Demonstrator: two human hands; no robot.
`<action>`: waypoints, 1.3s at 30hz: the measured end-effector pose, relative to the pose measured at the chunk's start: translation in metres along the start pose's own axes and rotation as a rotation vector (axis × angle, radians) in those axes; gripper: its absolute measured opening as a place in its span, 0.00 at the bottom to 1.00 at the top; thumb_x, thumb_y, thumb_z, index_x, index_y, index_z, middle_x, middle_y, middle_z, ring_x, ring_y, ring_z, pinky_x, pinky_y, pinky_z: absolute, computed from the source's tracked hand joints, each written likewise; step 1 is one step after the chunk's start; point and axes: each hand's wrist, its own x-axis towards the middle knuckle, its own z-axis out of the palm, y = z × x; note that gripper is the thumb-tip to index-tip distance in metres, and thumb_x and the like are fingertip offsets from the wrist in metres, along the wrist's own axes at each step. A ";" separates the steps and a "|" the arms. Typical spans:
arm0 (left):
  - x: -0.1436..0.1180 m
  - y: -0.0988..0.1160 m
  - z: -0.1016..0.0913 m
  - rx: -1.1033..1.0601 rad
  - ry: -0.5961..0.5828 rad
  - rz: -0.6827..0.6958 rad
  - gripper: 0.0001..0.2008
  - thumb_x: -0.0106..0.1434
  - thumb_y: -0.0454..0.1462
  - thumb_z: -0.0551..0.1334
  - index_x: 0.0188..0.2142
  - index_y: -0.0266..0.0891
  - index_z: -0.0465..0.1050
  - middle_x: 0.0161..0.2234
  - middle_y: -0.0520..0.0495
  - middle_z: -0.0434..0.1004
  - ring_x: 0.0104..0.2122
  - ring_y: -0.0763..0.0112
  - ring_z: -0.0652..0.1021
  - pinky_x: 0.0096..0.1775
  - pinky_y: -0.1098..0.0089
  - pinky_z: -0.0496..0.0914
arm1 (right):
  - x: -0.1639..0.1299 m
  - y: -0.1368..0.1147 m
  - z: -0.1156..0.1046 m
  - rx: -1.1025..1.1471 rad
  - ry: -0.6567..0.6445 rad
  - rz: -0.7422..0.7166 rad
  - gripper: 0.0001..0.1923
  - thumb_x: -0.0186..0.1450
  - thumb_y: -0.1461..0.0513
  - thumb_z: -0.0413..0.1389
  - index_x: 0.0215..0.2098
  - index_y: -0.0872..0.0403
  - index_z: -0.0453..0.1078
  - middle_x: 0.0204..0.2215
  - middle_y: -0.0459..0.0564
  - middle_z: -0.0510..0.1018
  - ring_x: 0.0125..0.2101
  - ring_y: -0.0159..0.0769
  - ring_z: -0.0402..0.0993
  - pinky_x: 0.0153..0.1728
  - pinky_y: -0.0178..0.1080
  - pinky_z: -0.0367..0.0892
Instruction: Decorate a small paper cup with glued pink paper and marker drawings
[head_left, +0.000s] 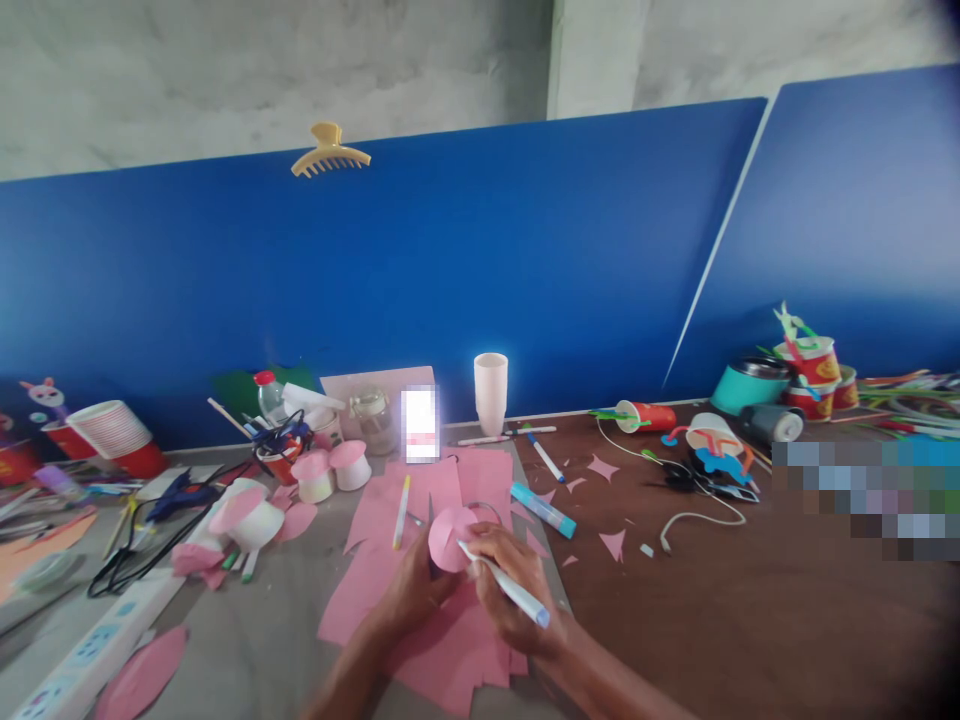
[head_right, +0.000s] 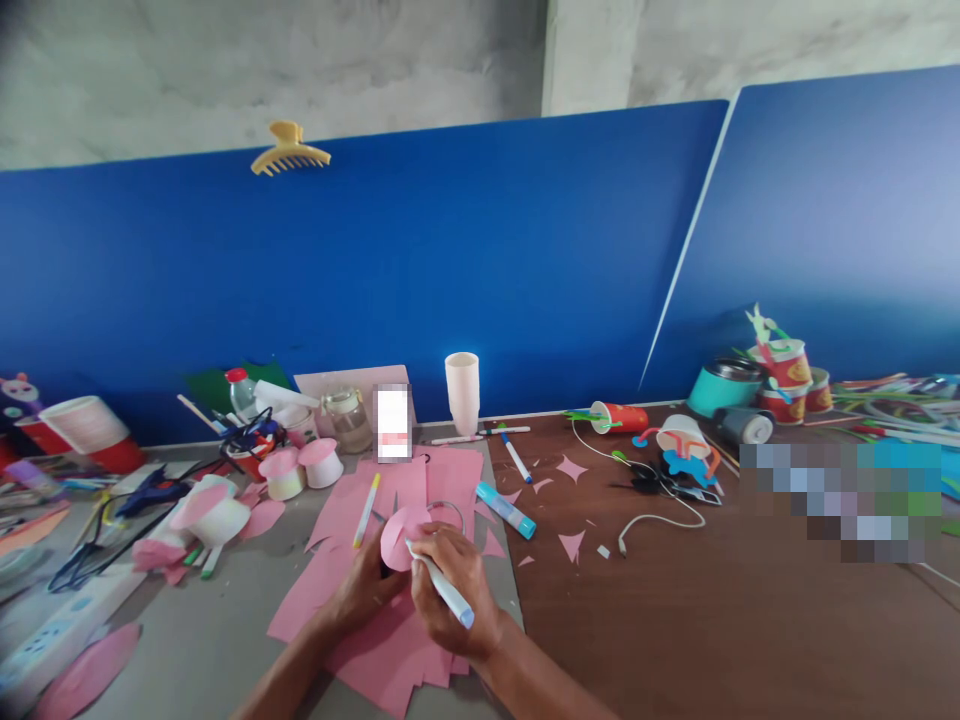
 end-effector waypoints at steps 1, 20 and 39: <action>0.000 0.000 0.000 0.007 -0.003 -0.003 0.25 0.56 0.40 0.67 0.54 0.36 0.72 0.47 0.39 0.83 0.42 0.54 0.81 0.45 0.58 0.78 | 0.000 0.000 0.000 -0.004 0.001 0.002 0.12 0.65 0.69 0.52 0.44 0.49 0.70 0.33 0.49 0.82 0.42 0.42 0.83 0.43 0.41 0.78; 0.000 0.003 0.000 0.008 0.000 -0.010 0.26 0.55 0.39 0.66 0.53 0.36 0.71 0.48 0.37 0.82 0.45 0.51 0.82 0.47 0.56 0.77 | 0.002 -0.001 0.004 0.000 -0.021 -0.010 0.12 0.67 0.68 0.51 0.44 0.48 0.71 0.30 0.48 0.82 0.39 0.41 0.83 0.44 0.43 0.79; -0.001 0.003 0.000 0.000 -0.018 -0.006 0.26 0.56 0.37 0.64 0.55 0.35 0.69 0.49 0.38 0.81 0.45 0.54 0.81 0.46 0.59 0.77 | 0.001 0.004 0.001 -0.023 0.071 0.002 0.11 0.67 0.68 0.52 0.44 0.48 0.71 0.34 0.49 0.81 0.42 0.43 0.81 0.44 0.44 0.78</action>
